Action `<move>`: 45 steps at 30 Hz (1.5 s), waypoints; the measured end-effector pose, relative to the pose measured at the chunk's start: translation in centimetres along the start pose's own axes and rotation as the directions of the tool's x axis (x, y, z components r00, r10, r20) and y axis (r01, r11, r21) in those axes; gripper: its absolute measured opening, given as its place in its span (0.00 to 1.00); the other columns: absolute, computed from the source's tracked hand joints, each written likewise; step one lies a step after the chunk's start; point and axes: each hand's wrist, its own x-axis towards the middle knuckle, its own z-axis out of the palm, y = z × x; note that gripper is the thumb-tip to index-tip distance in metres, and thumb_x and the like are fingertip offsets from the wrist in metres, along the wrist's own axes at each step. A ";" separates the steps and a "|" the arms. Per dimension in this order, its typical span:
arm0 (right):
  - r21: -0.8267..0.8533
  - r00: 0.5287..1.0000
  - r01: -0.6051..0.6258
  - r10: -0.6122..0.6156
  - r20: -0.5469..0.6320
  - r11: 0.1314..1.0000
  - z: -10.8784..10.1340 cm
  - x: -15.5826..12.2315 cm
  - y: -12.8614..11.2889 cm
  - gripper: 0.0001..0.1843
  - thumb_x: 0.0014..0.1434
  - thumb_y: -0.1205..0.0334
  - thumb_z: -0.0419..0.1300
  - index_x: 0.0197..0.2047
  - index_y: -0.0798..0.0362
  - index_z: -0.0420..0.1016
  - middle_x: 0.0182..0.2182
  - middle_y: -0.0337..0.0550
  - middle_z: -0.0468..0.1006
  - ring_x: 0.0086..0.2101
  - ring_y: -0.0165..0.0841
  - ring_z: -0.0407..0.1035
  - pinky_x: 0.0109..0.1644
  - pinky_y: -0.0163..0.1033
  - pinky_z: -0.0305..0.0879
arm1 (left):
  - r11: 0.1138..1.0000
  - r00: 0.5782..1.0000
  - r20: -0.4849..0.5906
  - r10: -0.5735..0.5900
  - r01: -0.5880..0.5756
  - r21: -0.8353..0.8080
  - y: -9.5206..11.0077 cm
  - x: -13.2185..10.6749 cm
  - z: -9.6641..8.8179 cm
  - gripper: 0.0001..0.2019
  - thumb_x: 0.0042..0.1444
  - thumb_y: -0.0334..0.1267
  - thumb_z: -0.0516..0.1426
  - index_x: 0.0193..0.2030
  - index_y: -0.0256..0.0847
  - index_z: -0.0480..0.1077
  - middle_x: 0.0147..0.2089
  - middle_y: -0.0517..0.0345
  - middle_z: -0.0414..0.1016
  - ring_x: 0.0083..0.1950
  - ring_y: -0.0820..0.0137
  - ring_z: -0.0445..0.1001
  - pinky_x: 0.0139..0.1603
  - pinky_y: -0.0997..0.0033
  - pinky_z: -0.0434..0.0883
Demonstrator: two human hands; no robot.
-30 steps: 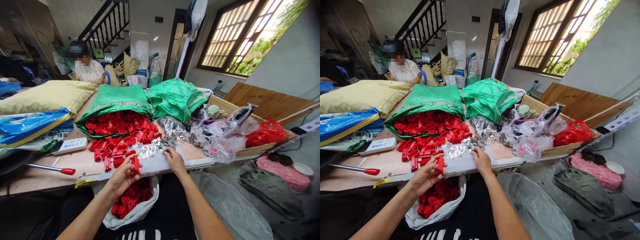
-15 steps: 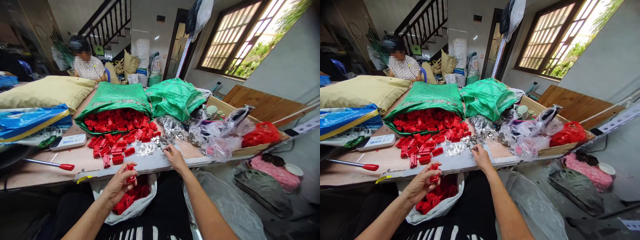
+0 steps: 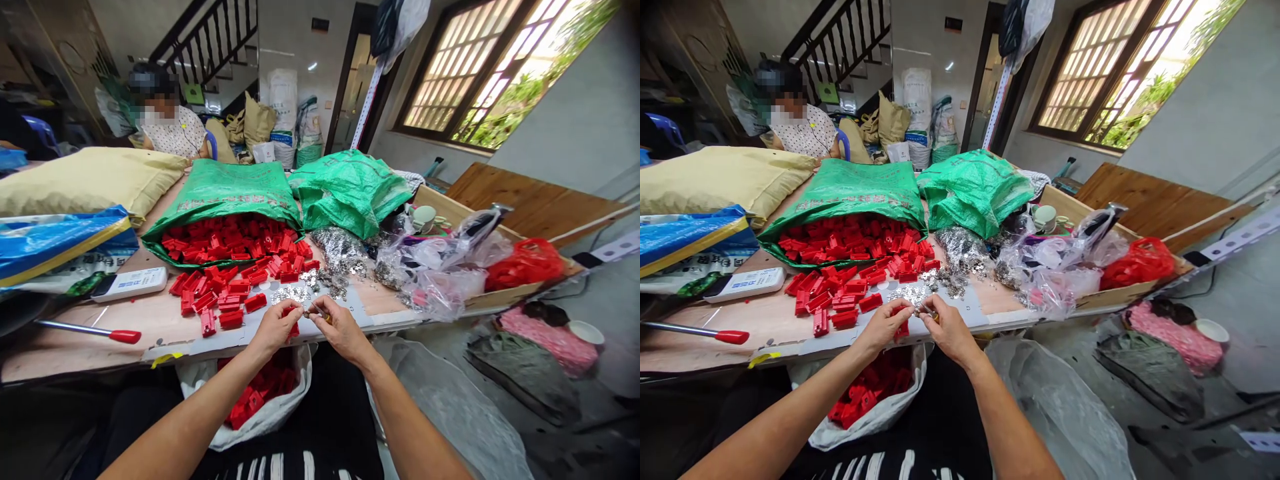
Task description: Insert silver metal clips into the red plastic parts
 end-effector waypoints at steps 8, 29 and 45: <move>0.095 0.998 -0.052 0.054 -0.020 0.994 0.0 -0.1 0.6 0.06 0.61 0.60 0.55 0.41 0.51 0.68 0.34 0.39 0.74 0.34 0.31 0.66 0.39 0.34 0.59 | 0.998 0.998 -0.008 -0.056 0.056 -0.003 0.0 -0.1 0.2 0.17 0.44 0.52 0.61 0.28 0.39 0.68 0.16 0.69 0.59 0.15 0.79 0.56 0.13 0.79 0.56; 0.506 0.973 -0.194 0.229 -0.008 0.841 1.5 -0.4 1.9 0.15 0.55 0.50 0.60 0.37 0.53 0.70 0.28 0.37 0.71 0.20 0.23 0.56 0.24 0.31 0.54 | 0.966 0.970 0.022 -0.242 0.243 -0.094 -0.1 -1.2 0.3 0.18 0.38 0.50 0.64 0.28 0.38 0.68 0.18 0.62 0.70 0.17 0.75 0.65 0.15 0.79 0.58; 0.374 0.985 -0.147 0.169 -0.028 0.916 2.0 -0.6 1.1 0.13 0.53 0.55 0.62 0.41 0.53 0.75 0.34 0.40 0.76 0.29 0.28 0.65 0.34 0.34 0.61 | 0.982 0.985 -0.076 -0.153 0.142 -0.128 -0.1 -1.8 0.6 0.14 0.41 0.46 0.62 0.26 0.38 0.68 0.15 0.64 0.66 0.15 0.78 0.61 0.14 0.79 0.56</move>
